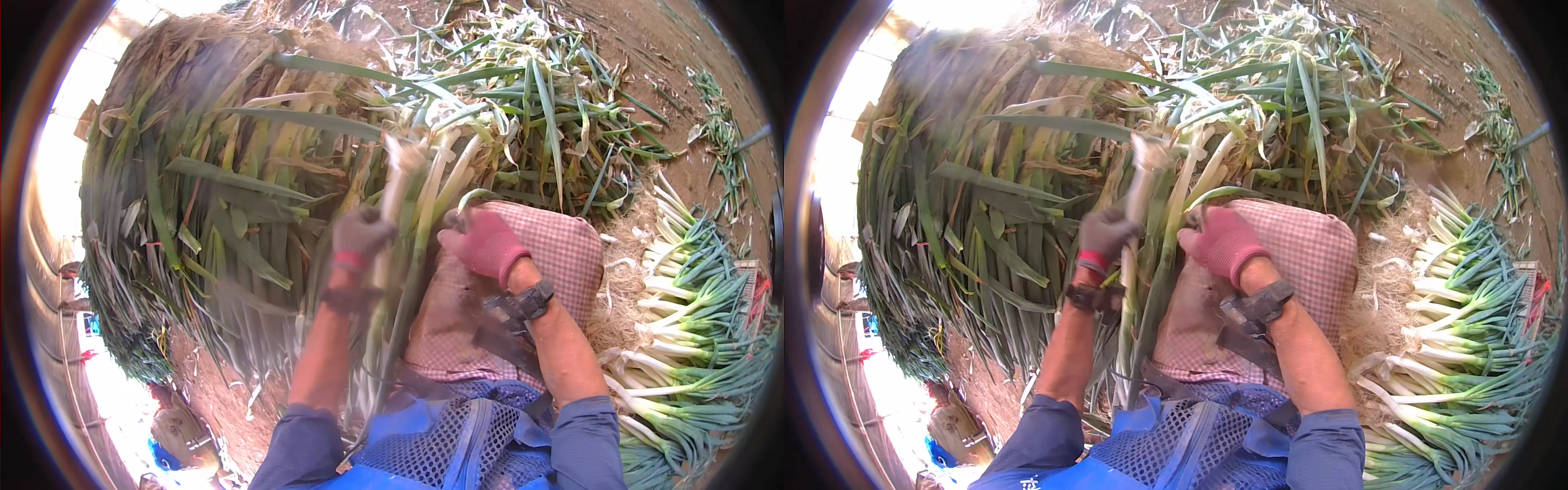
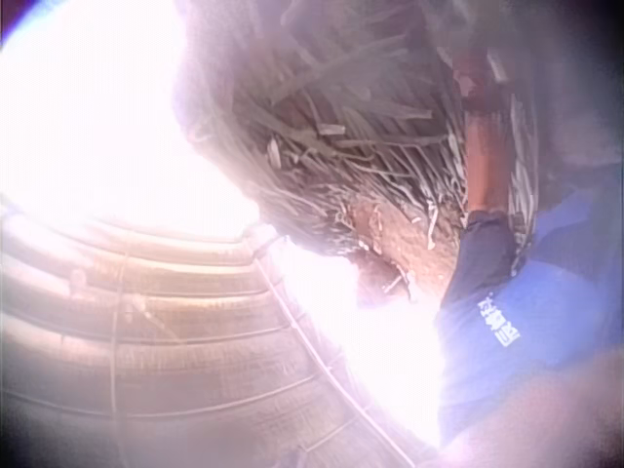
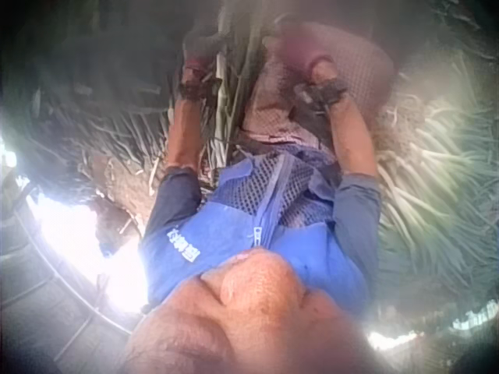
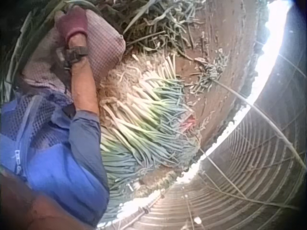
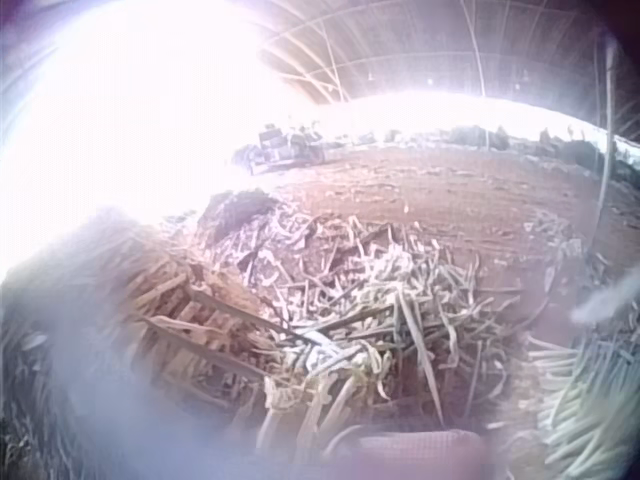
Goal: The person gathers leeks by hand, trims the roots and green tops using a tool, and places the trimmed leeks onto a pile.
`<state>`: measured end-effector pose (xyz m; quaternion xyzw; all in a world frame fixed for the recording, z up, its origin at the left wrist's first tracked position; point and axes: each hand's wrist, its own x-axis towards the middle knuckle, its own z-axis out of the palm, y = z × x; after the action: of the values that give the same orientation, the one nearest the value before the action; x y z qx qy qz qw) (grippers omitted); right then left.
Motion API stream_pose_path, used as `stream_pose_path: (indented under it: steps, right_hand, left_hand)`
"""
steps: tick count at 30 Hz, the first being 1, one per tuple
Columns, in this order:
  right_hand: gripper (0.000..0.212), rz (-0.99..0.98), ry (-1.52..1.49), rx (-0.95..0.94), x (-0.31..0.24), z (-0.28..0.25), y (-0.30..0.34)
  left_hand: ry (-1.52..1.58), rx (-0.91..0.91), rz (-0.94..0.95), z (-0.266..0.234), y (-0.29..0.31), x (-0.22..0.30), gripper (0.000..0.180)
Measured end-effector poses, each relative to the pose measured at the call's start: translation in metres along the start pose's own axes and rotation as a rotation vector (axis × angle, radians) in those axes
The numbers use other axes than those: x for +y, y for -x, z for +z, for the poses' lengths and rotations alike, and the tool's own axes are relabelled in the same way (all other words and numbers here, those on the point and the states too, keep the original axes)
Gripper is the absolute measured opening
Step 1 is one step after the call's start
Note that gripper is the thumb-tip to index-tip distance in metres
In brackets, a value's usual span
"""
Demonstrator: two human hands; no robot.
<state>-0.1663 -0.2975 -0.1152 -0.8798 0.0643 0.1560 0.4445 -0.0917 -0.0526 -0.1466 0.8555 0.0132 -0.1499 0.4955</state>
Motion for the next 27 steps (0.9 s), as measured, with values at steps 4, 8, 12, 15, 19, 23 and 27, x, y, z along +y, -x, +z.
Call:
stream_pose_path:
  steps: [4,8,12,15,19,23,27]
  right_hand:
    - [0.037,0.079,-0.055,0.166,0.045,0.010,-0.026]
    - [0.024,0.083,-0.196,0.270,0.072,0.028,-0.063]
    - [0.034,0.128,-0.209,0.294,0.086,0.055,-0.091]
    - [0.027,0.086,-0.045,0.303,0.094,0.079,-0.100]
    - [0.016,-0.077,-0.064,0.302,0.113,0.102,-0.115]
    - [0.017,-0.276,0.048,0.371,0.156,0.095,-0.112]
    - [0.022,-0.055,-0.106,0.386,0.111,0.100,-0.116]
  left_hand:
    - [0.393,0.222,0.238,-0.051,-0.042,0.071,0.018]
    - [0.355,0.187,0.173,-0.035,-0.057,0.098,0.026]
    - [0.325,-0.058,-0.039,0.021,-0.064,0.045,0.022]
    - [0.091,-0.128,0.004,0.066,-0.063,0.024,0.023]
    - [-0.165,-0.079,0.074,0.093,-0.075,0.004,0.036]
    - [-0.392,-0.124,0.080,0.110,-0.076,0.022,0.051]
    - [-0.379,-0.137,0.109,0.095,-0.087,0.021,0.056]
